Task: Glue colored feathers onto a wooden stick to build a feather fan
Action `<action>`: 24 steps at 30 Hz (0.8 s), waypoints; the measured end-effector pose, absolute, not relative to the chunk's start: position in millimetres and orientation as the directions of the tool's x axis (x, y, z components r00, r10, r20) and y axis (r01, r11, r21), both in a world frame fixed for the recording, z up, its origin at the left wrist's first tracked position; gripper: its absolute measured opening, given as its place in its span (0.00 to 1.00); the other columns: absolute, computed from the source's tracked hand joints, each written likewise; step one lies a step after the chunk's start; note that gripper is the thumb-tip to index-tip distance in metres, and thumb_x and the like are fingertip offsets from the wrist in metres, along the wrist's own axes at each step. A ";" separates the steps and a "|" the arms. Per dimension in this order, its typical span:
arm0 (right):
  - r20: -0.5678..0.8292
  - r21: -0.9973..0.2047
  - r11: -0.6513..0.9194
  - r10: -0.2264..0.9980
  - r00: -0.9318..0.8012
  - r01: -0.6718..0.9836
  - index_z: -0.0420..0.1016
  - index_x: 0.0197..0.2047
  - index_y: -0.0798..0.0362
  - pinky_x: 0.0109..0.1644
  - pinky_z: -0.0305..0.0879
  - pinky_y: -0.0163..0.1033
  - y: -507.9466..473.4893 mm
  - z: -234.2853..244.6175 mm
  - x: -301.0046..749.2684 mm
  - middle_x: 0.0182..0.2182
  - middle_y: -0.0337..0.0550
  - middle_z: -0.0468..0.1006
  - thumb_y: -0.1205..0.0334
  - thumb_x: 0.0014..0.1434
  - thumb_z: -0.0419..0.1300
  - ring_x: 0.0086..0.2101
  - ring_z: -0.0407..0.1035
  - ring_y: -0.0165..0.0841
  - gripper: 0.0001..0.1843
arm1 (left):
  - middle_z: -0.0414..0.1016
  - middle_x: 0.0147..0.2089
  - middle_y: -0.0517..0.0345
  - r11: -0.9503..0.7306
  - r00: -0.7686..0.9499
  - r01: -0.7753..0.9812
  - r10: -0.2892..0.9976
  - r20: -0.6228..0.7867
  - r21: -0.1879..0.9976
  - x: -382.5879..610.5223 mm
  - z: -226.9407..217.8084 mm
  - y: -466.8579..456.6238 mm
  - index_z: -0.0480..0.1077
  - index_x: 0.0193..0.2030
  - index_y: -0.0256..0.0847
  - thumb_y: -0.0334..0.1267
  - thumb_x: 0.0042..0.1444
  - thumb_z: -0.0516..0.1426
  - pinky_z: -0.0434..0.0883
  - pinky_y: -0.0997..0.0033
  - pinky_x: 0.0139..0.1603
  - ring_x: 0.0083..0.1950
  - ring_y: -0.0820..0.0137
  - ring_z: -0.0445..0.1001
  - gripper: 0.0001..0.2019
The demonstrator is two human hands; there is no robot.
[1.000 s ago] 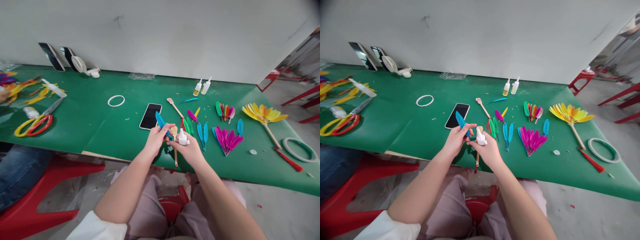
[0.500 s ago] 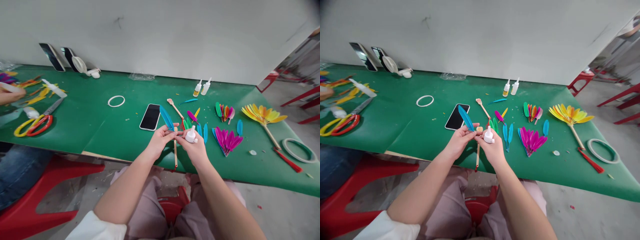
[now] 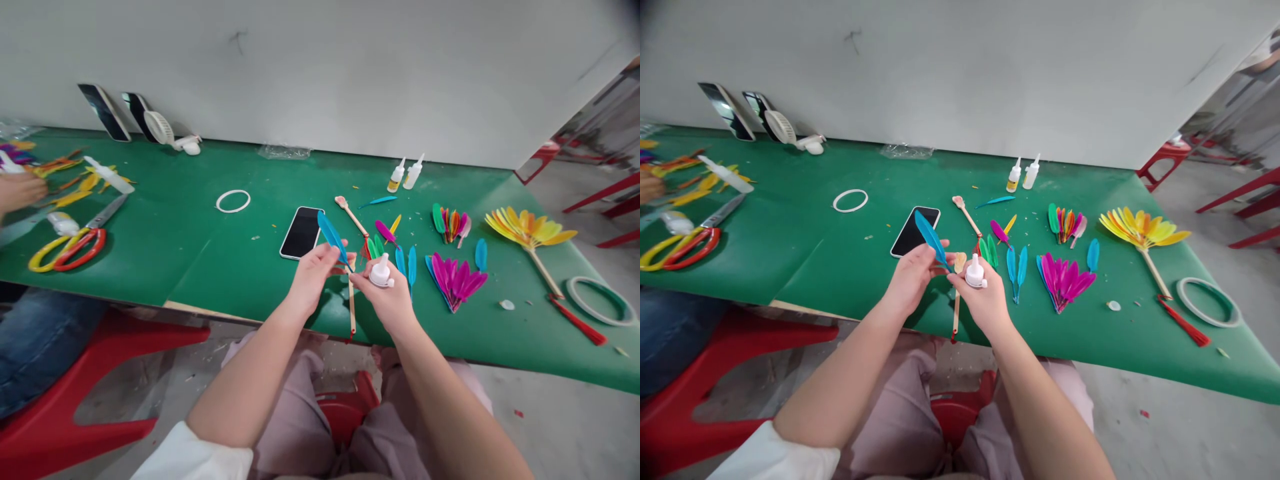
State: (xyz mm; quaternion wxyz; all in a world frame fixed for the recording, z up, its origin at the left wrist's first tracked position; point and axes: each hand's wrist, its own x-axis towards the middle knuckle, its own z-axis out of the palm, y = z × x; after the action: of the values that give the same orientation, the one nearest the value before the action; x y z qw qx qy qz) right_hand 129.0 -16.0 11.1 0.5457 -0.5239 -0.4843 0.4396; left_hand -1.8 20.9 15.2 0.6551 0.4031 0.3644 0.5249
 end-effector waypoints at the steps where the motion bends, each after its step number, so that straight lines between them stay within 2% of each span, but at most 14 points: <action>1: 0.068 -0.998 0.066 0.987 0.145 0.020 0.63 0.26 0.52 0.31 0.61 0.34 -15.8 11.9 128.7 0.23 0.33 0.67 0.59 0.44 0.65 0.26 0.64 0.27 0.13 | 0.78 0.33 0.54 0.146 0.219 -0.352 0.973 -0.070 0.925 -0.8 14.9 19.8 0.73 0.40 0.37 0.44 0.45 0.62 0.70 0.73 0.35 0.35 0.69 0.76 0.17; 3: 0.075 -0.997 0.074 0.987 0.144 0.009 0.63 0.26 0.52 0.32 0.61 0.34 -15.3 13.6 128.3 0.23 0.33 0.68 0.59 0.44 0.65 0.26 0.65 0.27 0.12 | 0.78 0.31 0.54 0.161 0.244 -0.290 0.966 -0.090 0.943 0.7 14.0 18.4 0.74 0.35 0.36 0.41 0.42 0.64 0.70 0.73 0.38 0.34 0.70 0.76 0.14; 5: 0.080 -0.997 0.077 0.985 0.151 0.025 0.63 0.25 0.52 0.32 0.61 0.34 -15.1 14.2 128.2 0.23 0.33 0.67 0.59 0.43 0.65 0.26 0.64 0.27 0.12 | 0.78 0.30 0.54 0.147 0.205 -0.271 0.974 -0.092 0.951 0.5 12.9 19.0 0.75 0.32 0.35 0.43 0.43 0.63 0.70 0.72 0.39 0.34 0.70 0.76 0.13; 10: 0.043 -0.999 0.040 0.987 0.155 0.028 0.62 0.25 0.52 0.26 0.56 0.32 -15.3 11.1 130.0 0.19 0.30 0.63 0.59 0.43 0.65 0.21 0.57 0.24 0.14 | 0.76 0.29 0.54 0.061 -0.063 -0.300 0.995 -0.083 0.952 -7.7 11.1 26.1 0.73 0.31 0.35 0.50 0.45 0.60 0.70 0.74 0.30 0.31 0.71 0.74 0.17; 13: 0.020 -1.000 0.021 0.987 0.160 -0.004 0.62 0.26 0.52 0.25 0.55 0.31 -15.2 9.9 130.9 0.20 0.30 0.63 0.57 0.43 0.65 0.21 0.57 0.24 0.14 | 0.76 0.28 0.55 0.119 0.014 -0.232 0.993 -0.119 0.965 -8.9 12.6 25.9 0.73 0.30 0.36 0.51 0.44 0.61 0.69 0.75 0.29 0.31 0.71 0.73 0.17; 15: 0.026 -1.000 0.026 0.987 0.160 0.005 0.62 0.26 0.52 0.25 0.55 0.32 -14.9 10.0 131.1 0.20 0.31 0.64 0.57 0.43 0.65 0.22 0.58 0.24 0.14 | 0.74 0.26 0.57 0.155 0.117 -0.154 0.984 -0.138 0.976 -6.6 14.1 23.6 0.73 0.26 0.35 0.48 0.41 0.63 0.68 0.76 0.29 0.29 0.73 0.72 0.15; 17: 0.046 -0.999 0.042 0.986 0.158 0.032 0.62 0.26 0.52 0.26 0.55 0.32 -14.6 10.4 131.1 0.20 0.31 0.63 0.58 0.43 0.65 0.22 0.57 0.24 0.14 | 0.73 0.23 0.60 0.145 0.137 -0.121 0.982 -0.128 0.982 -4.0 15.5 21.8 0.71 0.23 0.36 0.46 0.39 0.64 0.67 0.77 0.29 0.26 0.75 0.70 0.14; 24: 0.066 -0.995 0.053 0.983 0.171 0.079 0.62 0.25 0.52 0.25 0.54 0.31 -14.0 10.6 130.8 0.19 0.30 0.63 0.58 0.43 0.65 0.21 0.56 0.24 0.13 | 0.73 0.24 0.59 0.020 -0.089 -0.188 0.995 -0.038 0.982 -8.1 15.0 25.1 0.72 0.27 0.37 0.46 0.44 0.62 0.66 0.78 0.27 0.27 0.75 0.70 0.13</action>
State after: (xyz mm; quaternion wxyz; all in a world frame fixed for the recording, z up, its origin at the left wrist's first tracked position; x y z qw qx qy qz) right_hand 130.8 -14.0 10.6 0.5373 -0.5448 -0.4875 0.4205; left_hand -8.1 25.1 15.0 0.5282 0.4198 0.4807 0.5601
